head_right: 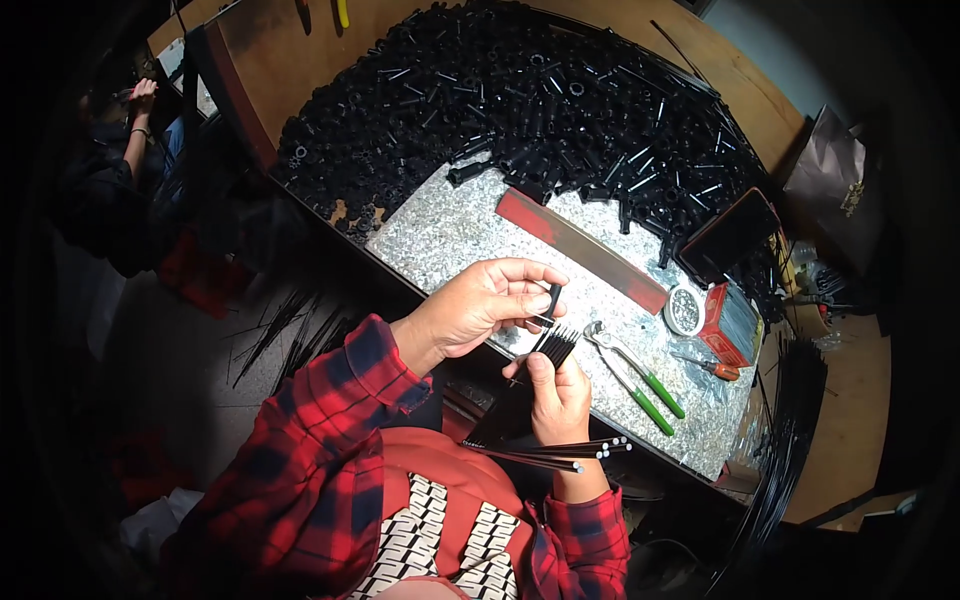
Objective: The recorder is grouping black metal rods and securing them into a circular metal component using pliers and a hand-turned wrench tool.
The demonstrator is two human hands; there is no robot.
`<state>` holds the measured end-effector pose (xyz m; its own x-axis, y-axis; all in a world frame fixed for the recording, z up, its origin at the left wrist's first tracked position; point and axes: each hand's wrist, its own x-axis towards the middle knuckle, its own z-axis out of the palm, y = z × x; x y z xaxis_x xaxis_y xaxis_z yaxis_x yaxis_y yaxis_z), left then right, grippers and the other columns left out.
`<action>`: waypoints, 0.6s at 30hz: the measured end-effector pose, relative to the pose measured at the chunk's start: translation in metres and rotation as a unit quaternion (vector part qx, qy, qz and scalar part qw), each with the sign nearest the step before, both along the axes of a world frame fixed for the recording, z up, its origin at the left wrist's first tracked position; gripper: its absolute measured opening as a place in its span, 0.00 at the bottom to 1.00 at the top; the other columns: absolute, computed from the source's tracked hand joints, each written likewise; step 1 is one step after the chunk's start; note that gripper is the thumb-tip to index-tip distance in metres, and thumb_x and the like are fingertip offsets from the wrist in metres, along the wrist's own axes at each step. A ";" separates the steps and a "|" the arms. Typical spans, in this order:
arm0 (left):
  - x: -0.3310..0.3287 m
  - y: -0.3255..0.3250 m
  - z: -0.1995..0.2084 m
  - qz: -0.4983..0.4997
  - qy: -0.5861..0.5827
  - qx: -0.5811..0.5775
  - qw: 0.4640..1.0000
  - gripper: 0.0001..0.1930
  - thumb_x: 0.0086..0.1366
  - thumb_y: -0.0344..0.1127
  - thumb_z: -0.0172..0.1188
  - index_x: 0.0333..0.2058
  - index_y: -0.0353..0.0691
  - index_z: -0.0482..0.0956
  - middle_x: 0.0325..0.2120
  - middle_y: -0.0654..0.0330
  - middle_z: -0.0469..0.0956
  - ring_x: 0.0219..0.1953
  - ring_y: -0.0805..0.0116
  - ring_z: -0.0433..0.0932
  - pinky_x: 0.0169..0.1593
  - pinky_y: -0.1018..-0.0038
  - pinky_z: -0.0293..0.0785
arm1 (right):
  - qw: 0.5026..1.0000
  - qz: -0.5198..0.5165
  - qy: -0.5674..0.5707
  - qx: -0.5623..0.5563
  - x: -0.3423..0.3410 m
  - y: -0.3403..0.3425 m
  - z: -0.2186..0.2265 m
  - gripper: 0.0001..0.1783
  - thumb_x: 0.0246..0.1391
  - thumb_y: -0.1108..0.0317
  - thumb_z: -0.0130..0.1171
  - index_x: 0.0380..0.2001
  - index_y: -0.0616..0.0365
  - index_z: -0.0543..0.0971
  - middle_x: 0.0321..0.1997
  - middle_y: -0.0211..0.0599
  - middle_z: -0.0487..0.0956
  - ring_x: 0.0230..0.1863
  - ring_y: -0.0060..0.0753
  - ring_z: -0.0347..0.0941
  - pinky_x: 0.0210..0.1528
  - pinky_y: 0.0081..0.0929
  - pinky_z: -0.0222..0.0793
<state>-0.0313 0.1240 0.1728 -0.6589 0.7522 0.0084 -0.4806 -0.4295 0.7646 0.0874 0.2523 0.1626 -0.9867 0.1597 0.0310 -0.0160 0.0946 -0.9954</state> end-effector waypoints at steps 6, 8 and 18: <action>-0.001 0.001 0.004 -0.003 0.012 -0.004 1.000 0.15 0.63 0.26 0.55 0.49 0.33 0.72 0.37 0.54 0.79 0.37 0.72 0.79 0.41 0.79 0.76 | 1.000 0.003 -0.005 0.000 0.000 0.001 0.004 0.17 0.65 0.58 0.46 0.34 0.61 0.74 0.28 0.33 0.79 0.26 0.16 0.70 0.29 0.14 0.63; -0.001 0.000 0.003 -0.004 0.009 -0.002 1.000 0.15 0.63 0.27 0.55 0.49 0.33 0.72 0.37 0.54 0.79 0.37 0.72 0.79 0.42 0.79 0.76 | 1.000 0.006 -0.006 0.000 -0.001 0.000 0.002 0.17 0.65 0.58 0.46 0.34 0.62 0.74 0.28 0.33 0.79 0.26 0.16 0.70 0.29 0.14 0.63; 0.000 -0.005 -0.013 -0.036 -0.007 0.009 0.999 0.14 0.66 0.31 0.55 0.47 0.29 0.73 0.39 0.56 0.79 0.38 0.73 0.78 0.42 0.79 0.76 | 1.000 0.008 0.005 -0.020 0.000 -0.003 -0.001 0.14 0.64 0.61 0.49 0.40 0.63 0.73 0.28 0.36 0.79 0.28 0.21 0.73 0.34 0.18 0.68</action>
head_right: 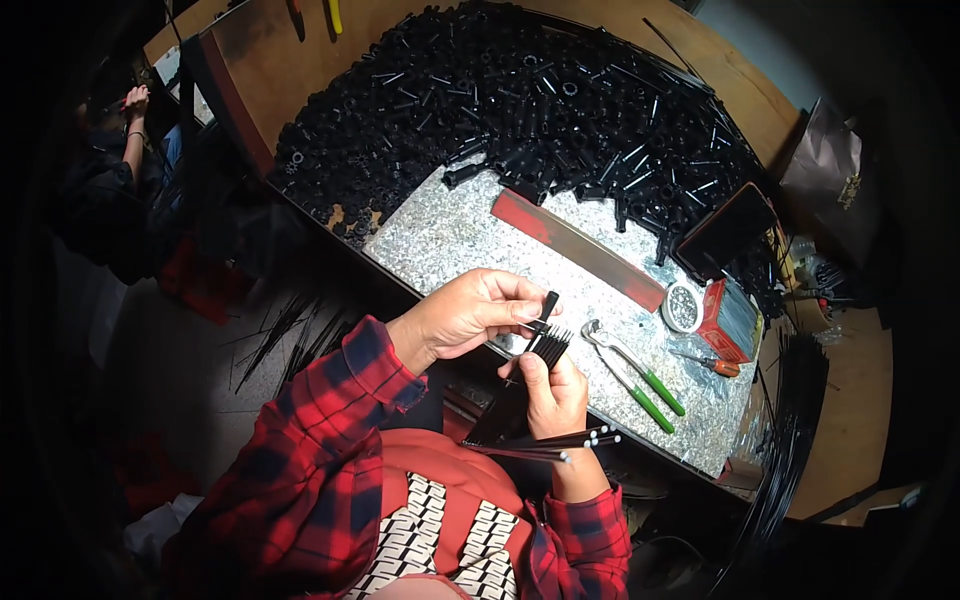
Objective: The recorder is grouping black metal rods and securing them into a circular metal component using pliers and a hand-turned wrench tool.
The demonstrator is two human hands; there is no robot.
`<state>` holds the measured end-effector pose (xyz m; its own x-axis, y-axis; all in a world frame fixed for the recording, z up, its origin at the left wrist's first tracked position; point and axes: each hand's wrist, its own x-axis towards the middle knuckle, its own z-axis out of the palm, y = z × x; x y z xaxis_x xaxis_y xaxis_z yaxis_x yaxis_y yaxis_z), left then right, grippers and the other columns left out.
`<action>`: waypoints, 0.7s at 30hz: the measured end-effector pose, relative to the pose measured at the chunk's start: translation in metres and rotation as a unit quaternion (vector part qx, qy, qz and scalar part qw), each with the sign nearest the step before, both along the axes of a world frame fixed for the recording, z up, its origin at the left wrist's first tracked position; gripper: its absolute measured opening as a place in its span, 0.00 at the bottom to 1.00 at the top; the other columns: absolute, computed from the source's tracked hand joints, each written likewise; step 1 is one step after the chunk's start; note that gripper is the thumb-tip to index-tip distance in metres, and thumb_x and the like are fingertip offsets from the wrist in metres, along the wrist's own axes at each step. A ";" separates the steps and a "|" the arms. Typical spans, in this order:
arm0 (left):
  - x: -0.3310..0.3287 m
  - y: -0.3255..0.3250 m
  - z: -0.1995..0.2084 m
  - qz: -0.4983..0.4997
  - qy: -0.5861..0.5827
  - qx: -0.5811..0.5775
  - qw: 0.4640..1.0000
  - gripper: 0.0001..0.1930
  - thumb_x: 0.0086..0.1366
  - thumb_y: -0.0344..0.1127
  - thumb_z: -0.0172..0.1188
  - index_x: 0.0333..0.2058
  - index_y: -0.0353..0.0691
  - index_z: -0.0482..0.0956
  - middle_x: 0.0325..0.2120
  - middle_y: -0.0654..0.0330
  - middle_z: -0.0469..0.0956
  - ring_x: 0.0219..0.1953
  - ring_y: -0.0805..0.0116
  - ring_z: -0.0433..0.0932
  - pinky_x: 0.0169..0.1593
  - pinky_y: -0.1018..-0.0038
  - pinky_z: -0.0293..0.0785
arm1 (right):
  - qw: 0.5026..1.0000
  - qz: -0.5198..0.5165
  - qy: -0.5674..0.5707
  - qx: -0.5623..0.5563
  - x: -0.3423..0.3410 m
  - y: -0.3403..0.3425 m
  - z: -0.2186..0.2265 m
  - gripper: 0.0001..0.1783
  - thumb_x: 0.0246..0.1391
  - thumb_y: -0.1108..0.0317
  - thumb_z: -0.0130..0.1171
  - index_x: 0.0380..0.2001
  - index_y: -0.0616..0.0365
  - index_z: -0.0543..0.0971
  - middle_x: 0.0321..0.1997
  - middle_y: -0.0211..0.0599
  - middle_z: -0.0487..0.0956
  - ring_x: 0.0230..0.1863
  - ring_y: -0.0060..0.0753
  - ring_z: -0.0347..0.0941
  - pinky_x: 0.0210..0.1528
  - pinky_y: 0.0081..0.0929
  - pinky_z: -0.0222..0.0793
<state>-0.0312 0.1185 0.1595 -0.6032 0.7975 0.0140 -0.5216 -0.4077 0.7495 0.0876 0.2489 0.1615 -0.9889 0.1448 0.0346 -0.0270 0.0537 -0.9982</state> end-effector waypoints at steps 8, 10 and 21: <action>0.012 -0.008 0.012 -0.001 0.087 -0.053 0.995 0.16 0.62 0.26 0.58 0.48 0.28 0.71 0.38 0.56 0.77 0.39 0.72 0.77 0.37 0.78 0.77 | 1.000 -0.012 -0.004 -0.010 0.000 0.003 -0.001 0.11 0.62 0.65 0.51 0.38 0.62 0.76 0.28 0.31 0.79 0.30 0.19 0.73 0.35 0.18 0.68; 0.018 -0.010 0.024 0.024 0.094 -0.072 0.993 0.15 0.61 0.23 0.57 0.47 0.29 0.72 0.37 0.57 0.77 0.36 0.73 0.77 0.39 0.79 0.77 | 1.000 -0.020 -0.017 -0.005 0.001 0.001 0.001 0.09 0.61 0.66 0.53 0.36 0.61 0.77 0.26 0.28 0.79 0.29 0.16 0.71 0.32 0.18 0.67; 0.029 -0.001 0.017 0.069 0.073 -0.050 0.994 0.15 0.61 0.24 0.59 0.47 0.28 0.73 0.37 0.58 0.78 0.39 0.75 0.77 0.45 0.80 0.73 | 0.998 -0.005 0.018 0.067 0.005 0.008 0.016 0.10 0.60 0.66 0.54 0.38 0.63 0.78 0.28 0.22 0.76 0.32 0.12 0.67 0.34 0.16 0.66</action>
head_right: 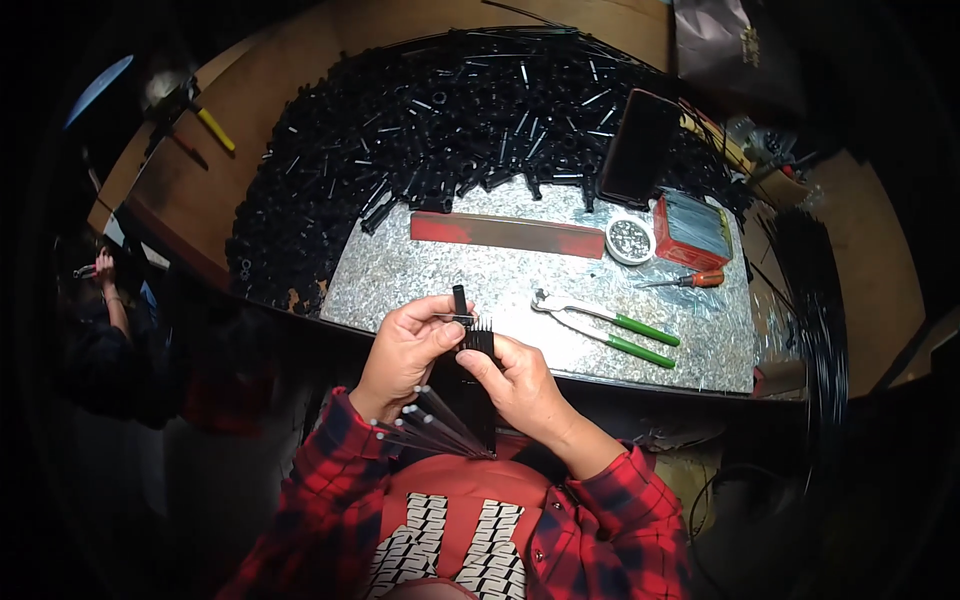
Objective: The recorder is grouping black metal rods and securing them into a circular metal component using pliers and a hand-turned wrench tool.
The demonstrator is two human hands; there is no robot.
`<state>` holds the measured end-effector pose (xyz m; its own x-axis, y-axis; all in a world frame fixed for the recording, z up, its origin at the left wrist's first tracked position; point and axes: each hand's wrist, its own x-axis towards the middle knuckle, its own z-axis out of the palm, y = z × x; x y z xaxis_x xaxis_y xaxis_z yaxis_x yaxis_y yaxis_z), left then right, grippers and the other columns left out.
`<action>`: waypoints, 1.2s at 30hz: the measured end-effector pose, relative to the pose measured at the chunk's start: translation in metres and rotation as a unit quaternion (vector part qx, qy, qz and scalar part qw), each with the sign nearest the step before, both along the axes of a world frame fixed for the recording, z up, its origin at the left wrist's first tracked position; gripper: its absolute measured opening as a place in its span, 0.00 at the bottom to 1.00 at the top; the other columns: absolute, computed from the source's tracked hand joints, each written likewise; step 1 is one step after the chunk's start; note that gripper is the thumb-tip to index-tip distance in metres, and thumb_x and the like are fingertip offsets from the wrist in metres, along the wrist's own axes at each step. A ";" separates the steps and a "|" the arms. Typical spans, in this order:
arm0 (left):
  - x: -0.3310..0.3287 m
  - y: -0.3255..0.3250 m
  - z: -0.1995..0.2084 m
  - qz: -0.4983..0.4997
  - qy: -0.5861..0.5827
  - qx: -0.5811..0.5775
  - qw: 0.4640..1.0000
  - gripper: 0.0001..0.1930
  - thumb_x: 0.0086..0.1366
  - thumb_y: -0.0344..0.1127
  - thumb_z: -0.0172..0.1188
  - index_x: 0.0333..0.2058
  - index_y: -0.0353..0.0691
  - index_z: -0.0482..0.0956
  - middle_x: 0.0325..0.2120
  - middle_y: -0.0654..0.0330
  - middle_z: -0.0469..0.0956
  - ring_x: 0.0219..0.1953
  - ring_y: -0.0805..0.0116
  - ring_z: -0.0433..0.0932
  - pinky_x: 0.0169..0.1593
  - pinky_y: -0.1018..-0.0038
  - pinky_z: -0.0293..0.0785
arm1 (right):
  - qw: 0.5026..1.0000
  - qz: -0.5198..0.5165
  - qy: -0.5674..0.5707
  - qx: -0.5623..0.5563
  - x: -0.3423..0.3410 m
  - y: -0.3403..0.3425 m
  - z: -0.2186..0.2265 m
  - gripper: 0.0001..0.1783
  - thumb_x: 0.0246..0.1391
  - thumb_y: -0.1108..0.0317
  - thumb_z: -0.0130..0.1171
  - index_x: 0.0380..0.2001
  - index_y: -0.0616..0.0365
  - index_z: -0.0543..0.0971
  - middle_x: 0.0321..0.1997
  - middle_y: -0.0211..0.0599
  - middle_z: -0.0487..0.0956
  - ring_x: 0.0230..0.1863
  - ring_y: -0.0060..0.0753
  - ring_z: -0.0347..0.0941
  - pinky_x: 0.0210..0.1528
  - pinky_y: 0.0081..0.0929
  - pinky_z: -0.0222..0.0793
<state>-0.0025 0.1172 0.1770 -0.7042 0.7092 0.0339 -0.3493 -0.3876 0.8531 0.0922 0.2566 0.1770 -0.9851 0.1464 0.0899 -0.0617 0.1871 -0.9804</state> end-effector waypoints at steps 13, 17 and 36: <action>-0.002 -0.002 -0.011 -0.013 0.000 0.008 1.000 0.16 0.64 0.25 0.56 0.50 0.28 0.71 0.40 0.55 0.78 0.41 0.73 0.77 0.48 0.78 0.73 | 0.997 0.036 -0.022 -0.062 -0.002 0.008 -0.011 0.12 0.62 0.65 0.53 0.41 0.63 0.77 0.33 0.22 0.76 0.36 0.12 0.67 0.38 0.17 0.67; 0.000 -0.001 -0.008 -0.012 -0.002 0.016 1.000 0.16 0.63 0.25 0.56 0.50 0.28 0.71 0.40 0.55 0.78 0.41 0.72 0.77 0.48 0.78 0.73 | 0.996 0.055 -0.054 -0.053 -0.003 0.012 -0.020 0.12 0.61 0.65 0.53 0.42 0.63 0.77 0.34 0.22 0.76 0.36 0.12 0.67 0.38 0.17 0.67; 0.004 -0.002 -0.016 -0.010 -0.054 0.061 0.997 0.15 0.64 0.26 0.56 0.48 0.29 0.72 0.41 0.53 0.78 0.43 0.70 0.77 0.50 0.76 0.72 | 0.985 0.073 -0.041 -0.150 -0.007 0.008 -0.024 0.11 0.59 0.63 0.56 0.29 0.60 0.75 0.23 0.20 0.71 0.27 0.11 0.63 0.30 0.16 0.61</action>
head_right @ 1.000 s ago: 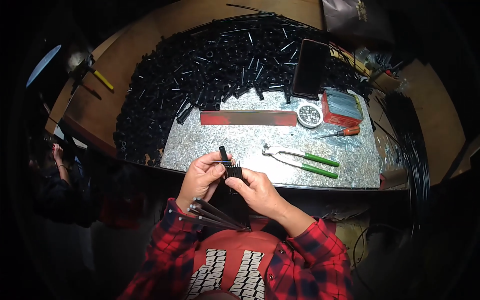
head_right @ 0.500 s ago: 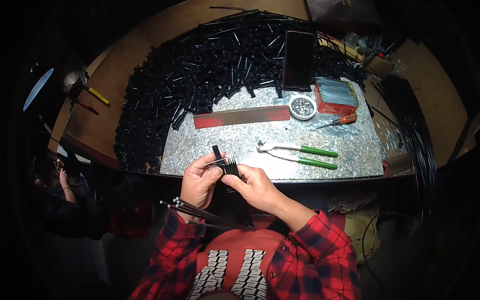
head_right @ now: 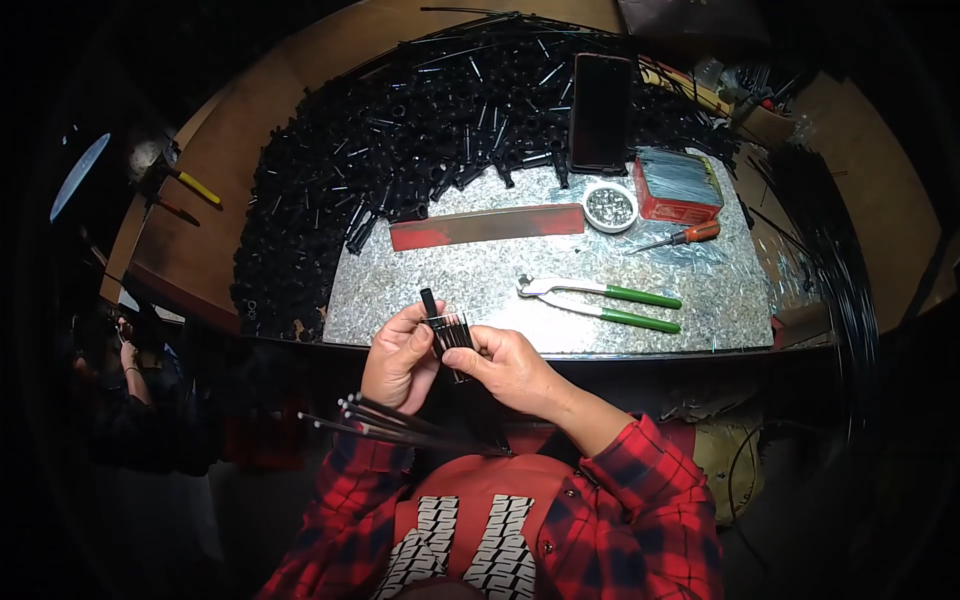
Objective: The recorder is grouping black metal rods and securing them into a circular metal component using pliers and a hand-turned wrench tool.
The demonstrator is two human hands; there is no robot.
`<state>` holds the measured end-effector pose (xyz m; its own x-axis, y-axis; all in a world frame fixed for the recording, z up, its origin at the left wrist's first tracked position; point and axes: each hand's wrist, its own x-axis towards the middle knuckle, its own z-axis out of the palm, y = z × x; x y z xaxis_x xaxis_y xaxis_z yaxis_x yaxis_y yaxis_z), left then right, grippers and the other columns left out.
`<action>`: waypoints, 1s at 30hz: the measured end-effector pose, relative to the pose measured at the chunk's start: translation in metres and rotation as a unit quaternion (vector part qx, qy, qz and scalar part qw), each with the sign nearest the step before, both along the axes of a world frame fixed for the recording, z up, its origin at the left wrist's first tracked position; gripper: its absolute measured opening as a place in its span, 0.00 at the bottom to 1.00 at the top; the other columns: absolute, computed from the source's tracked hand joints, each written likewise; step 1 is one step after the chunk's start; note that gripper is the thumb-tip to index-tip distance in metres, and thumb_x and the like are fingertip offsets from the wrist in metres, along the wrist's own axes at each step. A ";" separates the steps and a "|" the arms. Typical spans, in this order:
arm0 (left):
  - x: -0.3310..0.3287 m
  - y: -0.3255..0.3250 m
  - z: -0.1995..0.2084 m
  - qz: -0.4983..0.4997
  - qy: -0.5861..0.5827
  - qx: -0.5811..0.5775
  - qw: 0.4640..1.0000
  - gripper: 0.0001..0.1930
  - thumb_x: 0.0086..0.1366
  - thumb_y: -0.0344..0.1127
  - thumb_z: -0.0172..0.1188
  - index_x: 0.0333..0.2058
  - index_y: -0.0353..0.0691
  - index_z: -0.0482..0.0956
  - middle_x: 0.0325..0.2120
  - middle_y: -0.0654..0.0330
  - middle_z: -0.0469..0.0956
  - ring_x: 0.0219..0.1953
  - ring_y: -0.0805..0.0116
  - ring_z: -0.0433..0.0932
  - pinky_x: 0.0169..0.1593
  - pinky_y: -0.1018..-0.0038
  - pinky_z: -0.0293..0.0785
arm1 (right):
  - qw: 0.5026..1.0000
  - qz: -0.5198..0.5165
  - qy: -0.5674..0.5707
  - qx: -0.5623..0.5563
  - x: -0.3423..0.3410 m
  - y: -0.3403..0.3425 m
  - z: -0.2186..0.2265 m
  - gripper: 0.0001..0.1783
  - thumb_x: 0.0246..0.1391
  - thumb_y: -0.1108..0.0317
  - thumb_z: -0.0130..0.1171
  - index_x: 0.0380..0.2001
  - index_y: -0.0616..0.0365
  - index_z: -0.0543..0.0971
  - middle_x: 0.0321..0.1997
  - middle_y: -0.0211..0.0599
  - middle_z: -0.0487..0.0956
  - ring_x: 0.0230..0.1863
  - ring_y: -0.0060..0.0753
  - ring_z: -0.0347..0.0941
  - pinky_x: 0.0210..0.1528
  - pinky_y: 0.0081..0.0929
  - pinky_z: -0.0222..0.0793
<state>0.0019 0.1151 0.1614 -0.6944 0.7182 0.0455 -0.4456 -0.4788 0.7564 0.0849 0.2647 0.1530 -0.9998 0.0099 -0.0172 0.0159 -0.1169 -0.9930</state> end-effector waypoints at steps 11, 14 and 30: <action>0.004 -0.002 -0.005 0.018 -0.018 0.001 1.000 0.13 0.65 0.30 0.56 0.47 0.32 0.72 0.42 0.54 0.78 0.43 0.69 0.77 0.49 0.74 0.73 | 1.000 0.020 0.003 -0.013 -0.002 0.002 0.004 0.13 0.61 0.62 0.53 0.27 0.60 0.75 0.23 0.23 0.73 0.27 0.12 0.65 0.31 0.16 0.63; 0.004 -0.002 -0.004 0.011 -0.036 0.007 0.999 0.14 0.65 0.31 0.57 0.47 0.32 0.72 0.43 0.54 0.77 0.45 0.69 0.75 0.51 0.73 0.71 | 1.000 0.011 0.005 -0.014 -0.003 0.000 0.003 0.13 0.61 0.62 0.54 0.27 0.60 0.75 0.23 0.23 0.73 0.27 0.12 0.65 0.31 0.17 0.63; 0.020 0.007 -0.004 0.070 0.004 -0.030 0.997 0.18 0.70 0.40 0.48 0.48 0.28 0.74 0.49 0.51 0.73 0.52 0.66 0.71 0.60 0.69 0.60 | 0.999 0.006 -0.006 0.038 0.000 -0.001 0.009 0.12 0.59 0.63 0.56 0.34 0.63 0.78 0.23 0.23 0.73 0.28 0.12 0.64 0.31 0.17 0.64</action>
